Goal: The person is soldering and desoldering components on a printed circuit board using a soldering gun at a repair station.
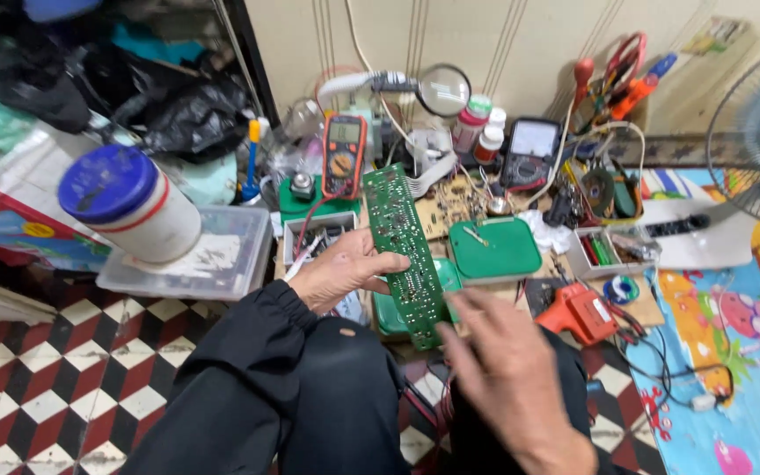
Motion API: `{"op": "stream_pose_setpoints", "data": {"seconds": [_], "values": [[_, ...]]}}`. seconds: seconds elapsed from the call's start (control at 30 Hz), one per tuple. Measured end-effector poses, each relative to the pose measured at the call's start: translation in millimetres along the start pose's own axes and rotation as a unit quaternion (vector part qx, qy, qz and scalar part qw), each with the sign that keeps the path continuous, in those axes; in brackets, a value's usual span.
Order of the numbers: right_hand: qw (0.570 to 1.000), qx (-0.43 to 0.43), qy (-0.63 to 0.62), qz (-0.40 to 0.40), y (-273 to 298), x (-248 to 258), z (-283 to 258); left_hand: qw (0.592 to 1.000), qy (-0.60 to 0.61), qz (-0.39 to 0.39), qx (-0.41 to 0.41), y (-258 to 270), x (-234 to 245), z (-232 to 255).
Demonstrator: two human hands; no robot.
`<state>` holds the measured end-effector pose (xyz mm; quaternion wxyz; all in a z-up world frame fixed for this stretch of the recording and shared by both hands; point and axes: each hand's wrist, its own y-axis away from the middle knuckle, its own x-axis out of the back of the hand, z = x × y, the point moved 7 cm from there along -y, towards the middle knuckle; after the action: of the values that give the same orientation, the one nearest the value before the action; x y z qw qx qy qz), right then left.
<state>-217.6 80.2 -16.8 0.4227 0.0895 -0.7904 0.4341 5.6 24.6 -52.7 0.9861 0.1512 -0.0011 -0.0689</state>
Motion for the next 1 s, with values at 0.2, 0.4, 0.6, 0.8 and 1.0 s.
{"op": "stream_pose_setpoints", "data": {"seconds": [0.2,0.4,0.6,0.8,1.0], "values": [[0.970,-0.223,-0.067,0.075,28,51,37,0.995,-0.041,-0.085,0.013,-23,-12,-37],[0.981,-0.170,-0.070,0.068,36,26,28,0.998,-0.021,-0.061,0.024,-39,-16,-60],[0.981,-0.176,-0.063,0.050,35,17,37,0.997,0.002,-0.046,0.059,-39,-17,-62],[0.983,-0.171,-0.050,0.043,29,15,34,0.985,-0.014,-0.170,0.026,-35,-27,-48],[0.981,-0.184,-0.044,0.039,31,13,38,0.980,-0.021,-0.195,0.018,-36,-26,-54]]}}
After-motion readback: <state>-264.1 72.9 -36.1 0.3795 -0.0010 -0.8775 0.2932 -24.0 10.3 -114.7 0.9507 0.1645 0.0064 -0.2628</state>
